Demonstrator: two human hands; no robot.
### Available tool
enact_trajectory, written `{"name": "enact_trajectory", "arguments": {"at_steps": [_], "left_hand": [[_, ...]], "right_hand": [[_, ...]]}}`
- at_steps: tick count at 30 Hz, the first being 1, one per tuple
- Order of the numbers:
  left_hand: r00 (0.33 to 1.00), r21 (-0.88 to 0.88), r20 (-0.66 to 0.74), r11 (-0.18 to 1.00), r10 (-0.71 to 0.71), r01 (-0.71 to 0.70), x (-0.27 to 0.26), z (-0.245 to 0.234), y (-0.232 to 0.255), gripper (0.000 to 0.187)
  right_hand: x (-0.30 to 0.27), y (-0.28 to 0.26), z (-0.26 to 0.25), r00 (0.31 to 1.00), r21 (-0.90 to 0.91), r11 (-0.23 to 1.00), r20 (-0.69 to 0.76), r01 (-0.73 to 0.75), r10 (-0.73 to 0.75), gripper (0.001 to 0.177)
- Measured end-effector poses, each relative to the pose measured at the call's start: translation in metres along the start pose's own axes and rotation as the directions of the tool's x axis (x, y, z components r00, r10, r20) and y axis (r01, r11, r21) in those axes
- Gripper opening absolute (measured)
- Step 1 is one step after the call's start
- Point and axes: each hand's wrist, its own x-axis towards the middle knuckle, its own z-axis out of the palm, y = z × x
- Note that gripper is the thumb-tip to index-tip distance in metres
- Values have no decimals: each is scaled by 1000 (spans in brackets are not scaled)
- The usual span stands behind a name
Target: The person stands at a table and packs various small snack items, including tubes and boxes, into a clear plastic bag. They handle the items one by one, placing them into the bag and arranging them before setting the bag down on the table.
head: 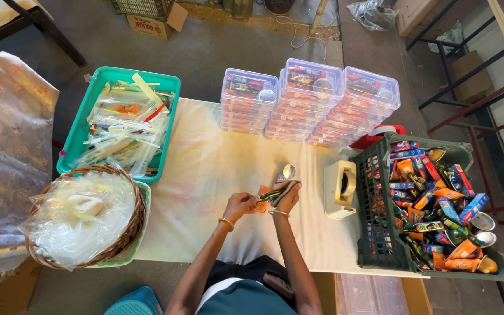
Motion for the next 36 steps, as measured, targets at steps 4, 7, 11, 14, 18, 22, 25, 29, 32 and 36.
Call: {"name": "enact_trajectory", "arguments": {"at_steps": [4, 7, 11, 14, 18, 22, 25, 29, 32, 36], "left_hand": [[999, -164, 24, 986, -22, 26, -12, 23, 10, 31], [999, -160, -11, 986, 53, -54, -15, 33, 16, 30], [966, 100, -157, 976, 208, -193, -16, 30, 24, 29], [962, 179, -124, 959, 242, -218, -6, 16, 10, 31], [991, 260, 8, 957, 130, -128, -18, 21, 28, 33], [996, 297, 29, 951, 83, -88, -7, 20, 15, 33], [978, 98, 114, 981, -176, 165, 11, 12, -12, 45], [905, -187, 289, 909, -312, 373, -1, 19, -1, 57], [855, -410, 407, 772, -322, 486, 6, 17, -16, 55], [833, -534, 412, 643, -370, 549, 12, 21, -21, 58]], "right_hand": [[-9, -10, 15, 955, 239, 927, 5, -290, 298, 57], [-11, 6, 12, 892, 249, 863, 231, -440, 388, 57], [-13, 11, 12, 810, -18, 880, 382, -475, 445, 46], [-5, 30, 9, 831, -121, 915, 385, -385, 401, 36], [-2, 24, 11, 878, 86, 895, 255, -437, 404, 38], [27, 26, -4, 899, 187, 880, 89, -438, 428, 37], [33, 7, -11, 911, 273, 872, 47, -405, 409, 34], [42, 16, -28, 884, 541, 700, 261, -466, 387, 44], [36, 23, -21, 851, 601, 604, 383, -524, 358, 51], [-1, 2, 10, 773, 480, 612, 475, -628, 420, 49]]}}
